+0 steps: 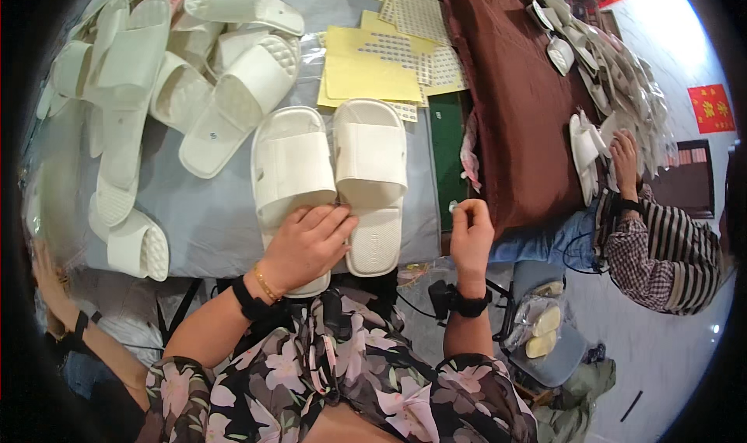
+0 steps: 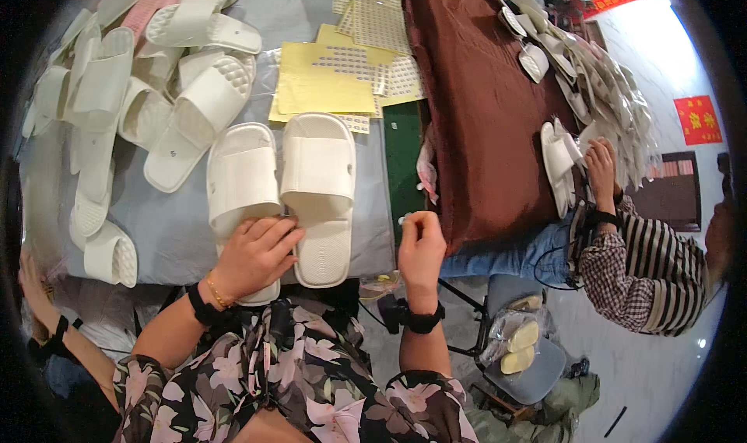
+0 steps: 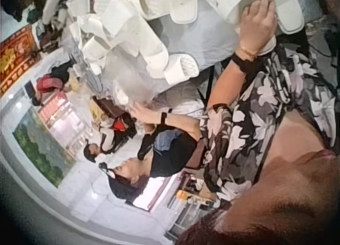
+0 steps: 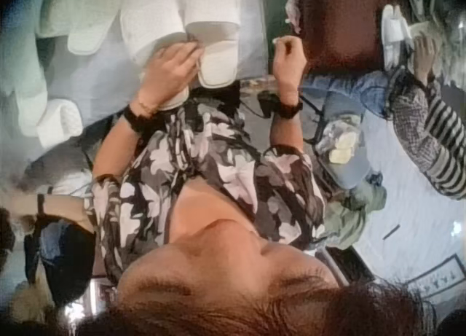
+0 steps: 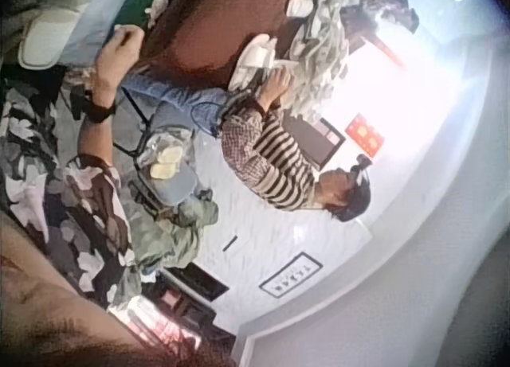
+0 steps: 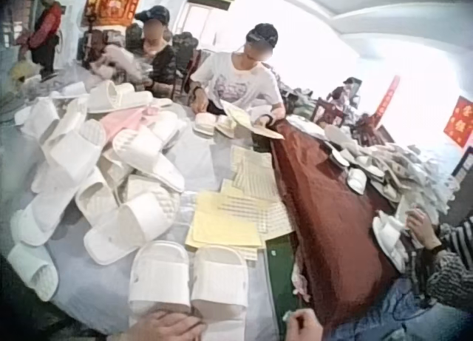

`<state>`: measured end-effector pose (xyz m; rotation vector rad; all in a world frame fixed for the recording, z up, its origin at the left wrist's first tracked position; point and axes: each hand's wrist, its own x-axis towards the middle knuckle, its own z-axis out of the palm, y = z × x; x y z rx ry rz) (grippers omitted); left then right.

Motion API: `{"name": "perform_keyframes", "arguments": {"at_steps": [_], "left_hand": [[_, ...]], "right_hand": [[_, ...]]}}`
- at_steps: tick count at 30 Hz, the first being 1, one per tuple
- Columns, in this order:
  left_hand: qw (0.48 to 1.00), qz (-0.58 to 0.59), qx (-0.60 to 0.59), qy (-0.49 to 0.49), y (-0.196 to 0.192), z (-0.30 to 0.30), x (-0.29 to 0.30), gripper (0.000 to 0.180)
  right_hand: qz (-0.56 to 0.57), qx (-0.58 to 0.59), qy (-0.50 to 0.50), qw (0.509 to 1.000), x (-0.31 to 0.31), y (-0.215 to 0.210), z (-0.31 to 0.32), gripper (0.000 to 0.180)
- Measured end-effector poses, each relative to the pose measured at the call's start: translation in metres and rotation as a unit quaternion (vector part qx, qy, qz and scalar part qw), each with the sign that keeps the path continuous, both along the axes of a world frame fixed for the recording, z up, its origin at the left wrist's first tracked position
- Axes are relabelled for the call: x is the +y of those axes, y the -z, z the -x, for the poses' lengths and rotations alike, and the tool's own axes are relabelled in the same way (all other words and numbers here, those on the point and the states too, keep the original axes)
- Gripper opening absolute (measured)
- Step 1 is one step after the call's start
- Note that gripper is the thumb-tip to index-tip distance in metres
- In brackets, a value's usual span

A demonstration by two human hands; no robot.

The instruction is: Inspecting and sorting white slippers at a production table.

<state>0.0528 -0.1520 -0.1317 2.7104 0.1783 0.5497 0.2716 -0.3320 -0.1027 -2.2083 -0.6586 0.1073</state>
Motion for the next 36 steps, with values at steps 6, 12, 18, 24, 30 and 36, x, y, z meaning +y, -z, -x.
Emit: {"name": "perform_keyframes", "arguments": {"at_steps": [6, 12, 18, 24, 30, 36], "left_hand": [[1.000, 0.007, 0.000, 0.001, 0.000, -0.001, 0.000, 0.044], [1.000, 0.006, -0.004, 0.001, 0.002, 0.000, 0.000, 0.044], [1.000, 0.011, -0.001, 0.003, 0.000, 0.001, 0.000, 0.044], [1.000, 0.009, -0.002, -0.002, -0.001, -0.001, 0.001, 0.044], [1.000, 0.012, -0.004, 0.002, 0.001, 0.000, 0.001, 0.044], [1.000, 0.015, -0.009, 0.000, 0.001, 0.000, 0.001, 0.045]], "right_hand": [[0.084, -0.031, 0.013, 0.996, -0.018, 0.005, -0.019, 0.005], [0.111, -0.052, -0.001, 0.992, -0.013, 0.025, -0.031, 0.007], [0.141, -0.020, 0.012, 0.990, -0.013, 0.031, -0.035, 0.014], [0.097, -0.048, 0.046, 0.993, -0.011, 0.035, -0.041, 0.020], [0.141, -0.067, 0.009, 0.988, -0.016, 0.037, -0.036, 0.019], [0.171, -0.018, 0.034, 0.985, -0.008, 0.032, -0.045, 0.017]]}}
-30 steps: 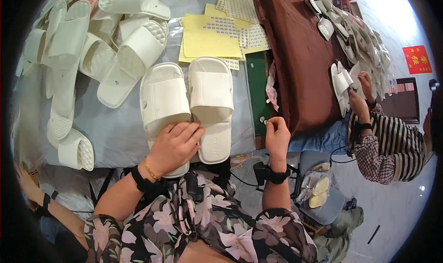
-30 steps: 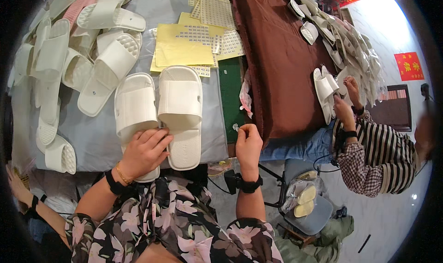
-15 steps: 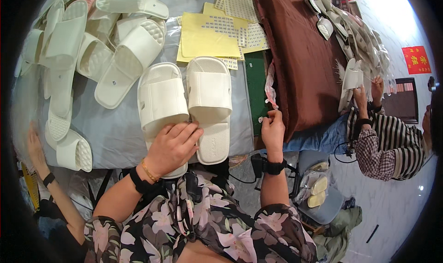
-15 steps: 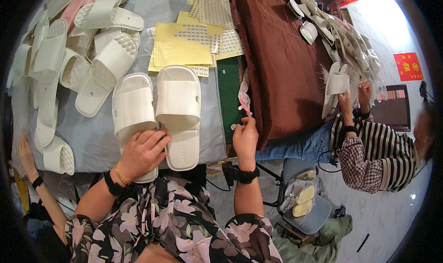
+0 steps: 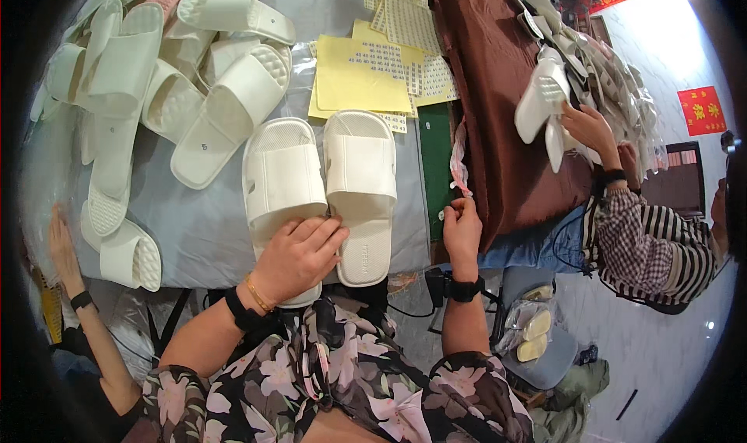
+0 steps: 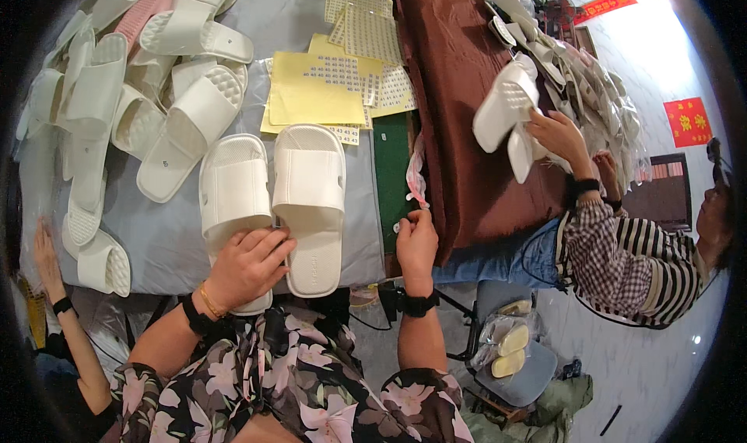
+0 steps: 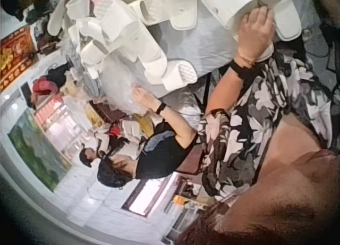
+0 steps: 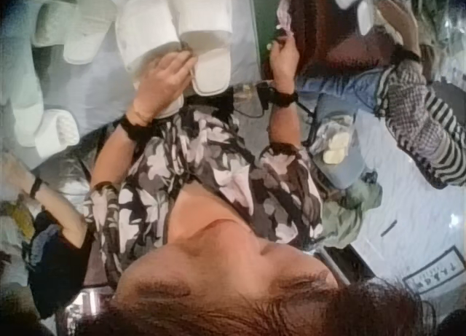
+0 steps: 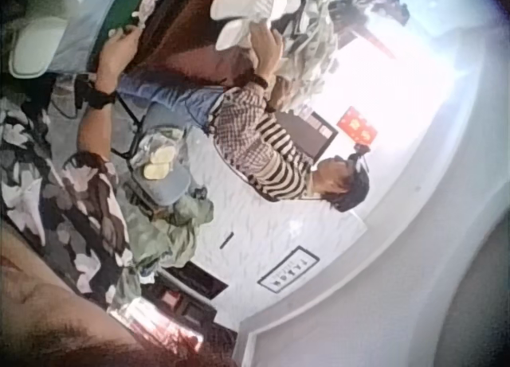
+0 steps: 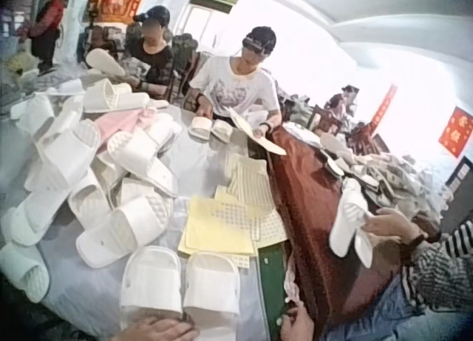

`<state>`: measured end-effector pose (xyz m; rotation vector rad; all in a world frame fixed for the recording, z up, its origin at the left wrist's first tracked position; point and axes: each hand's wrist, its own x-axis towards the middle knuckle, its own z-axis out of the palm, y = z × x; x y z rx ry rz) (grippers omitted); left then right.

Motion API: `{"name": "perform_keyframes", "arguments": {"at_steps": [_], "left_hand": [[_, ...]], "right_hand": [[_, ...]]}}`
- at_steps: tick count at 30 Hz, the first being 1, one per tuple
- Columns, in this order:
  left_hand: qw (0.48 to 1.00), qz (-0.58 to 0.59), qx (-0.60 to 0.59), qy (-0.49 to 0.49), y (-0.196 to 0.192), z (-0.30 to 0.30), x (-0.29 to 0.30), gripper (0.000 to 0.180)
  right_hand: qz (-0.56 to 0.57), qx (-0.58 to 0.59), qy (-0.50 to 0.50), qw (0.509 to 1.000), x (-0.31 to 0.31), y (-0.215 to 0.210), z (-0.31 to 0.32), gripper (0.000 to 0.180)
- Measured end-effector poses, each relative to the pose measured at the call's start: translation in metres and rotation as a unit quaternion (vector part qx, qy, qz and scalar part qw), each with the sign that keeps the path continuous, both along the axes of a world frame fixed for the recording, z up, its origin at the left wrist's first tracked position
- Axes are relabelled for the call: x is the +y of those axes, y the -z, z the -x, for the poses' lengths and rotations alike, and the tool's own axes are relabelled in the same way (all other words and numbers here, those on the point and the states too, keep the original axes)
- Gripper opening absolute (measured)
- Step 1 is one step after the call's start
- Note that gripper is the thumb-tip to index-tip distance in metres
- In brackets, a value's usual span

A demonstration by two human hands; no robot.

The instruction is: Inspecting and sorting white slippers at a production table.

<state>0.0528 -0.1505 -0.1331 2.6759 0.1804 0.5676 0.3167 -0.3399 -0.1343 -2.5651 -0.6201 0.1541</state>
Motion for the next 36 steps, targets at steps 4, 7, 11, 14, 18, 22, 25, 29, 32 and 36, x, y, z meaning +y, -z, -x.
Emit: {"name": "perform_keyframes", "arguments": {"at_steps": [4, 7, 11, 14, 18, 22, 25, 29, 32, 36], "left_hand": [[1.000, 0.007, 0.004, 0.002, 0.000, 0.002, -0.001, 0.046], [1.000, 0.002, -0.005, 0.005, 0.001, 0.002, 0.000, 0.047], [1.000, -0.004, -0.014, 0.001, 0.002, 0.001, 0.000, 0.046], [1.000, -0.008, -0.018, -0.003, 0.001, 0.001, 0.000, 0.045], [1.000, -0.008, -0.021, 0.000, -0.001, 0.002, 0.000, 0.040], [1.000, -0.013, -0.019, 0.003, -0.002, 0.003, -0.001, 0.038], [1.000, -0.007, -0.017, 0.003, -0.001, 0.003, -0.001, 0.037], [0.999, -0.016, -0.031, -0.005, 0.001, 0.002, 0.000, 0.039], [1.000, -0.012, -0.029, -0.003, 0.001, 0.002, -0.001, 0.039], [1.000, -0.020, -0.021, 0.000, 0.001, 0.004, -0.001, 0.040]], "right_hand": [[0.024, -0.100, -0.051, 0.993, 0.015, -0.015, 0.008, 0.014], [-0.031, -0.117, -0.113, 0.986, 0.032, -0.030, 0.012, 0.011], [-0.100, -0.036, -0.204, 0.973, 0.077, -0.039, -0.004, 0.008], [-0.118, -0.030, -0.248, 0.961, 0.113, -0.039, -0.019, 0.009], [-0.112, -0.003, -0.256, 0.960, 0.151, -0.037, -0.039, 0.013], [-0.108, -0.012, -0.254, 0.961, 0.178, -0.033, -0.056, 0.015], [-0.025, 0.007, -0.295, 0.955, 0.182, -0.033, -0.068, 0.015], [0.028, 0.018, -0.298, 0.954, 0.177, -0.026, -0.068, 0.017], [-0.069, -0.005, -0.245, 0.967, 0.179, -0.022, -0.072, 0.017], [-0.082, -0.046, -0.228, 0.969, 0.194, -0.018, -0.091, 0.017]]}}
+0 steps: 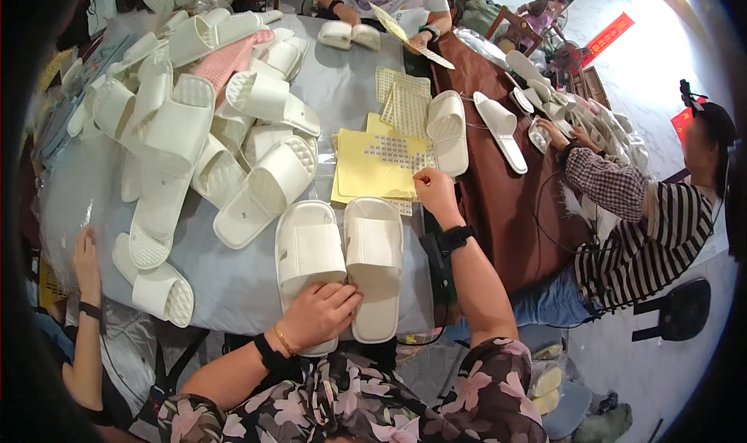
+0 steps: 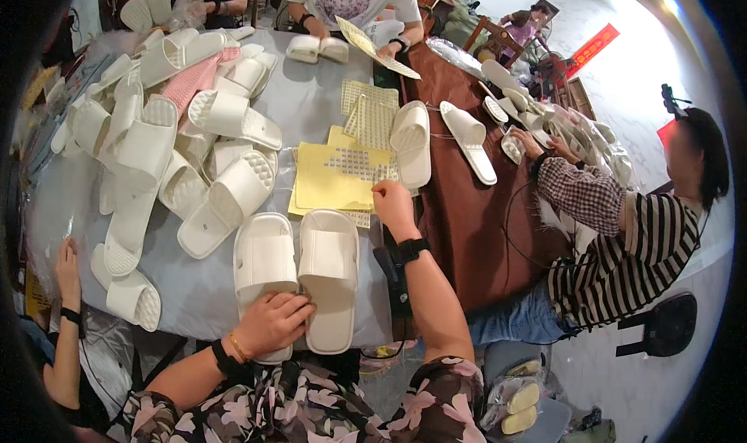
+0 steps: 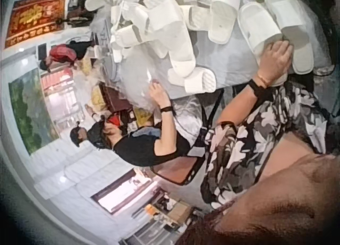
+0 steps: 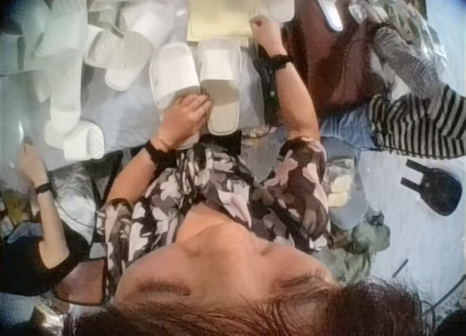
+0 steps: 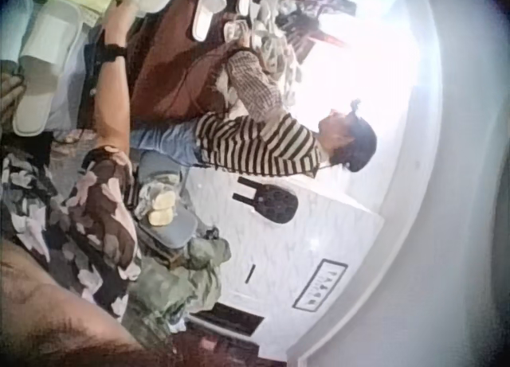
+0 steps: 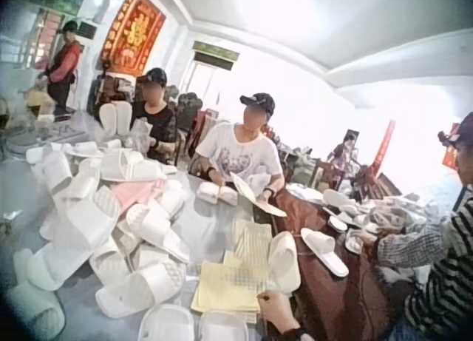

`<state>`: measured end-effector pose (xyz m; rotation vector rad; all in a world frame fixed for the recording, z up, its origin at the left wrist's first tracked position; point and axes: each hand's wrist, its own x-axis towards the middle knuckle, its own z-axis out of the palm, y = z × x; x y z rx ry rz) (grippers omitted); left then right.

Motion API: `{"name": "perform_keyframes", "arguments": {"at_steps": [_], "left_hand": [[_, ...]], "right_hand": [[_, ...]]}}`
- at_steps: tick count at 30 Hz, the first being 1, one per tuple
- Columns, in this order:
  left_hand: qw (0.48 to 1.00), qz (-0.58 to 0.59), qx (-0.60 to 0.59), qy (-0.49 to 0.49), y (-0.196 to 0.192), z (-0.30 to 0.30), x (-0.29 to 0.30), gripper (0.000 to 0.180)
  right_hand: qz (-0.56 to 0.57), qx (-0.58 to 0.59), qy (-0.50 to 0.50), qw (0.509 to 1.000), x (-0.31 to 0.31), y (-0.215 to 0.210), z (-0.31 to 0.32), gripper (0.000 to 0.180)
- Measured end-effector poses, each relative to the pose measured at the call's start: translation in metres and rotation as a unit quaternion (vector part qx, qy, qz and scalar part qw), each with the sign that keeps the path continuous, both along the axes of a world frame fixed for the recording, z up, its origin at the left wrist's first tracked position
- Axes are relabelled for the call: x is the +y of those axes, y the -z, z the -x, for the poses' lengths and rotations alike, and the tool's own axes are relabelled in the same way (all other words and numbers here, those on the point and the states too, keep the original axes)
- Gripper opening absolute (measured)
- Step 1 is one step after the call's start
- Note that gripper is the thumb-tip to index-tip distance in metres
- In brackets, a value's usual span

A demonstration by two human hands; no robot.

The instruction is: Inspecting and sorting white slippers at a production table.

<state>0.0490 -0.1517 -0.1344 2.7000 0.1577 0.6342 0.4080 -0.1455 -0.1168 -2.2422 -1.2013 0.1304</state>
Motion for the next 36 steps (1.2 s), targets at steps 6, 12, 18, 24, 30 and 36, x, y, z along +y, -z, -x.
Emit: {"name": "perform_keyframes", "arguments": {"at_steps": [6, 12, 18, 24, 30, 36], "left_hand": [[1.000, -0.007, -0.002, -0.004, -0.001, 0.000, -0.001, 0.040], [1.000, -0.011, -0.007, -0.003, -0.001, -0.001, 0.000, 0.036], [1.000, -0.002, 0.013, 0.004, -0.007, -0.002, 0.001, 0.035], [1.000, -0.020, 0.008, 0.000, -0.011, -0.004, 0.000, 0.032], [1.000, -0.021, 0.010, -0.002, -0.011, -0.003, -0.001, 0.035], [1.000, -0.016, 0.004, 0.000, -0.013, -0.002, -0.001, 0.036]], "right_hand": [[-0.002, -0.030, 0.000, 1.000, 0.033, 0.022, -0.028, 0.017], [0.040, -0.063, -0.042, 0.996, 0.044, 0.037, -0.029, 0.014], [0.033, -0.069, -0.033, 0.996, 0.046, 0.044, -0.024, 0.011], [0.077, -0.060, -0.038, 0.994, 0.049, 0.036, -0.023, 0.012], [0.092, -0.060, -0.024, 0.994, 0.046, 0.026, -0.014, 0.012], [0.076, -0.054, -0.011, 0.996, 0.047, 0.029, -0.012, 0.012]]}}
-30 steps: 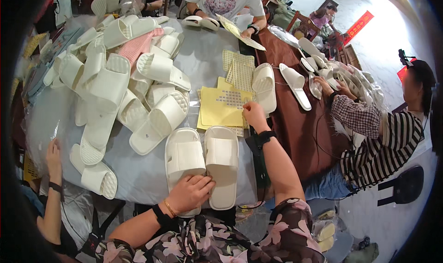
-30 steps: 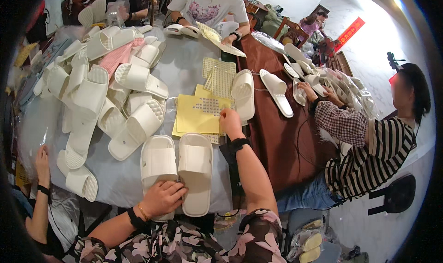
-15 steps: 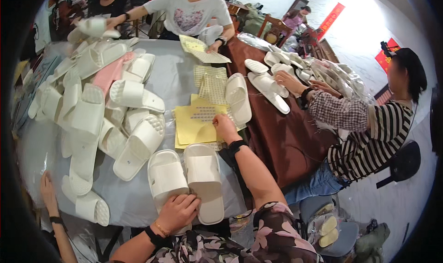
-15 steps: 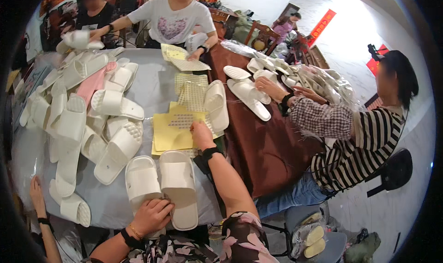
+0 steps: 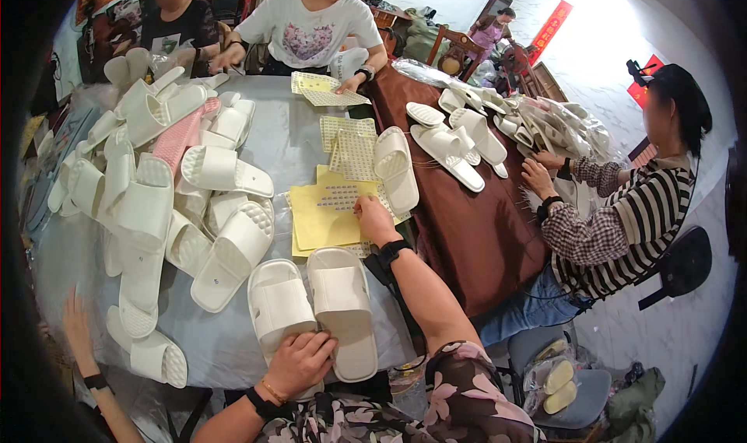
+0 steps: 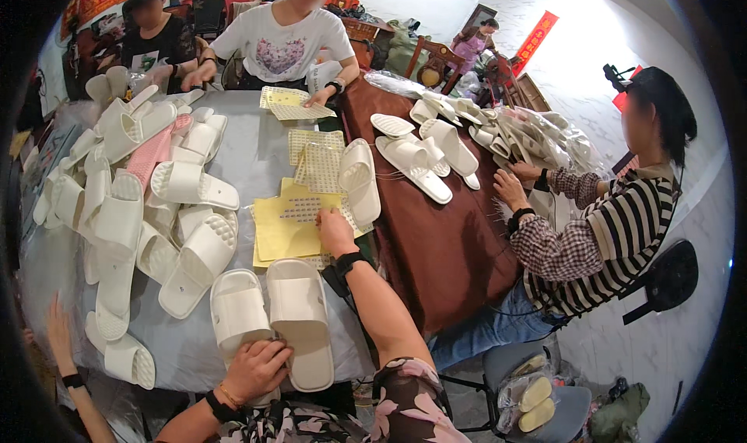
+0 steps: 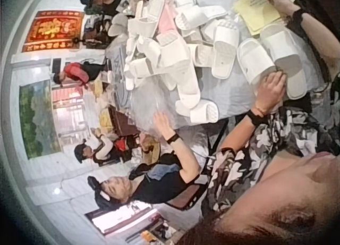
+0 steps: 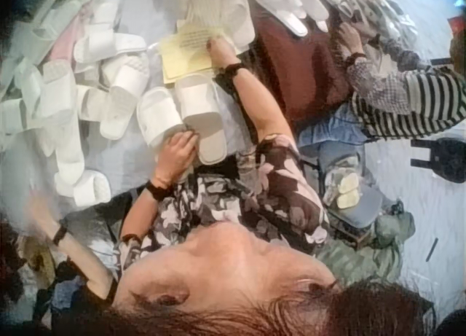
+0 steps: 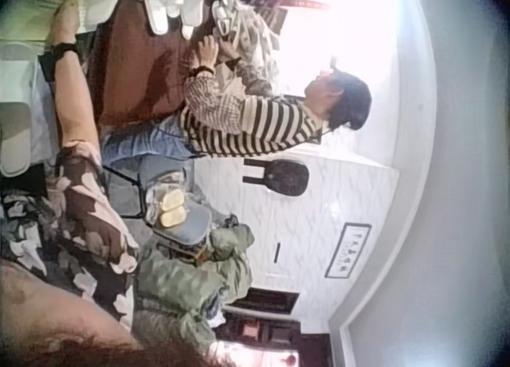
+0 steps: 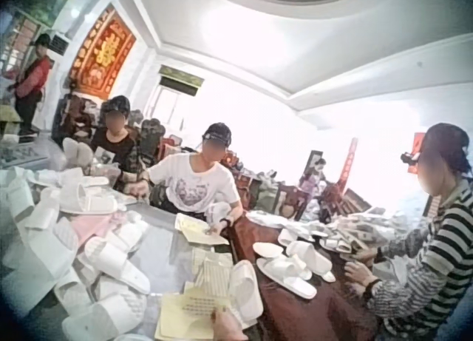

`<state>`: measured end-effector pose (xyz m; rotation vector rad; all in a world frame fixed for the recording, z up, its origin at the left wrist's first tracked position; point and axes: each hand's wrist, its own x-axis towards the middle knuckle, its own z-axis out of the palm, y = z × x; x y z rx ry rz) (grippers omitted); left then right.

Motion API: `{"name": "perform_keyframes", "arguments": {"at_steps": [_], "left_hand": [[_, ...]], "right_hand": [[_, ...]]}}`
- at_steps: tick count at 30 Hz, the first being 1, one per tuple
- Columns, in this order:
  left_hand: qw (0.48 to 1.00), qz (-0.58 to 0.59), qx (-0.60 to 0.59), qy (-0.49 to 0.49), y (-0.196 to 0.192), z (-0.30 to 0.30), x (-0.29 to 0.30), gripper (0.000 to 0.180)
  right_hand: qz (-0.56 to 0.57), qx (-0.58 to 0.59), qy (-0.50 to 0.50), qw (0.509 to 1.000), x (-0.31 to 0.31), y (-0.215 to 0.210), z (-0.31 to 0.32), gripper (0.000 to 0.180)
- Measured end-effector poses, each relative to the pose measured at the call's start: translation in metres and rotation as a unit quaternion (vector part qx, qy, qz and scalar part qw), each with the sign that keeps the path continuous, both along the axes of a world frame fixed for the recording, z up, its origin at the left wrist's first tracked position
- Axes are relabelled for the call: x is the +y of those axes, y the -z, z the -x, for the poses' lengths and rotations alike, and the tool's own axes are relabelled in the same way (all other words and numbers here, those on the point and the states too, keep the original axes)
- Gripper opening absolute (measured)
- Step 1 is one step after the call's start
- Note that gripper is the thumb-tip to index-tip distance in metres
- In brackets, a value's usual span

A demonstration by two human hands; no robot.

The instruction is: Inspecting and sorting white slippers at a production table.

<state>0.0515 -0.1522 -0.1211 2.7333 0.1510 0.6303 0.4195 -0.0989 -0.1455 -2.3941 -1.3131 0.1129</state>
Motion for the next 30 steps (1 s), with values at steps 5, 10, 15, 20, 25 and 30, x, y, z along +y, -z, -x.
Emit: {"name": "perform_keyframes", "arguments": {"at_steps": [5, 10, 15, 20, 25, 30], "left_hand": [[1.000, 0.002, 0.005, 0.001, 0.001, 0.000, 0.000, 0.037], [1.000, 0.005, 0.007, 0.000, 0.002, 0.000, 0.000, 0.036], [1.000, -0.002, -0.005, -0.004, 0.000, 0.000, 0.000, 0.034], [1.000, 0.000, 0.007, -0.001, 0.004, 0.001, -0.001, 0.036], [1.000, 0.012, 0.001, -0.002, 0.010, 0.003, -0.001, 0.035], [1.000, -0.010, -0.011, -0.013, 0.015, 0.005, -0.003, 0.036]], "right_hand": [[0.019, -0.004, 0.004, 1.000, 0.001, 0.001, -0.002, 0.012], [0.012, -0.011, 0.017, 1.000, -0.001, -0.001, 0.003, 0.012], [0.012, -0.004, 0.007, 1.000, 0.000, 0.000, 0.000, 0.016], [-0.043, 0.010, -0.021, 0.999, -0.002, 0.010, -0.007, 0.015], [0.001, -0.003, -0.002, 1.000, 0.001, 0.009, -0.006, 0.014], [-0.044, 0.010, 0.004, 0.999, -0.003, 0.007, 0.000, 0.010]]}}
